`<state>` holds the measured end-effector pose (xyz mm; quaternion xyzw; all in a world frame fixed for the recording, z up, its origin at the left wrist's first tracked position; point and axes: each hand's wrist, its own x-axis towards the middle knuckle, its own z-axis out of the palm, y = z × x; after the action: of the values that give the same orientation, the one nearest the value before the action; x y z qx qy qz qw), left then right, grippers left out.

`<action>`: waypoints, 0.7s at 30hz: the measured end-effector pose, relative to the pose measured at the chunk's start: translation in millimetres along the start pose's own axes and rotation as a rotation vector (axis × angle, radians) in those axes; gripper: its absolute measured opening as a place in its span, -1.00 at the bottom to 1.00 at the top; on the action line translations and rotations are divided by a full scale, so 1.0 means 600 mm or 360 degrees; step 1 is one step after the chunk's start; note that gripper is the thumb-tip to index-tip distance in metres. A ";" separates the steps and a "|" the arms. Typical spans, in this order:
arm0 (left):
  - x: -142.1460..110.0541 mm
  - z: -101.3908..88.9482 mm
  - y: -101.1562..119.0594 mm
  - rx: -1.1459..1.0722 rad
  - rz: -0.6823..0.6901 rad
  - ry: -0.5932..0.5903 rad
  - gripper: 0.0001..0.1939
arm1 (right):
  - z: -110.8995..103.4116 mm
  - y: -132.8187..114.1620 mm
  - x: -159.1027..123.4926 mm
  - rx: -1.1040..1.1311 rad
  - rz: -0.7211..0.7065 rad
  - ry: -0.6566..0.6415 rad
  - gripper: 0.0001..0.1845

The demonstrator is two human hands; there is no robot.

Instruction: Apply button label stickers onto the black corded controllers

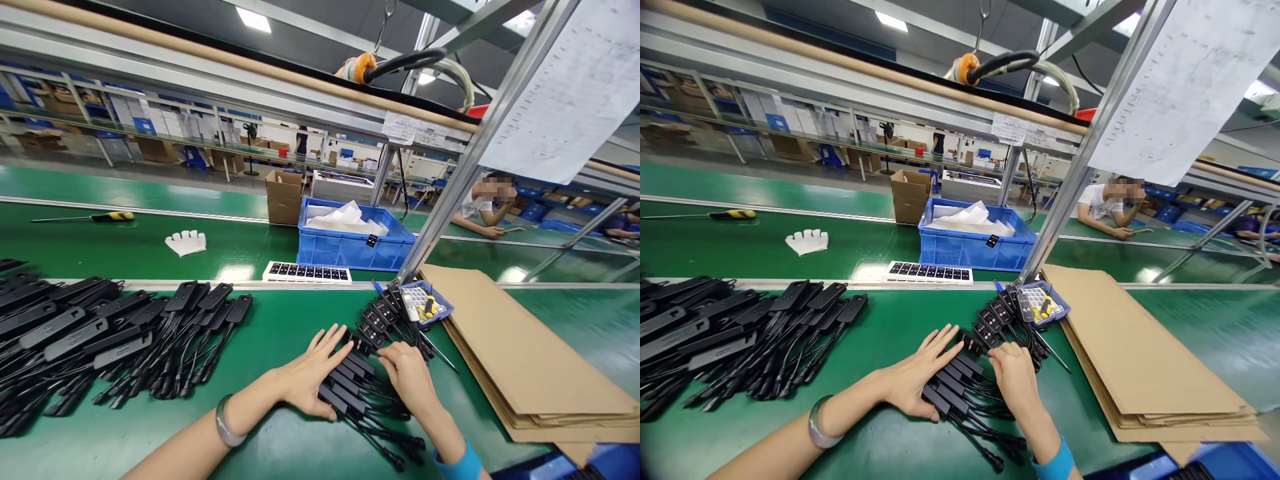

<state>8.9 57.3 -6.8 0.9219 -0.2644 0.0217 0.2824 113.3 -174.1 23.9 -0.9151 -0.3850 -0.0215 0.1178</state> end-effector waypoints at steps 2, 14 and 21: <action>-0.002 0.004 -0.001 0.0016 -0.0055 0.0024 0.33 | -0.001 -0.008 -0.008 0.0041 -0.0102 -0.0083 -0.70; -0.008 0.017 0.001 -0.0341 0.0089 -0.0069 0.25 | 0.062 -0.105 -0.054 0.0355 0.0076 -0.0120 0.26; 0.012 0.029 0.056 -0.1658 -0.0408 0.0658 0.32 | 0.046 -0.098 -0.052 0.1007 0.0332 0.0022 0.08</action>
<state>-3.6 20.9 -2.9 0.6623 -0.0657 0.0339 0.7456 48.6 -149.6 4.7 -0.8675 -0.2760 0.1051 0.4004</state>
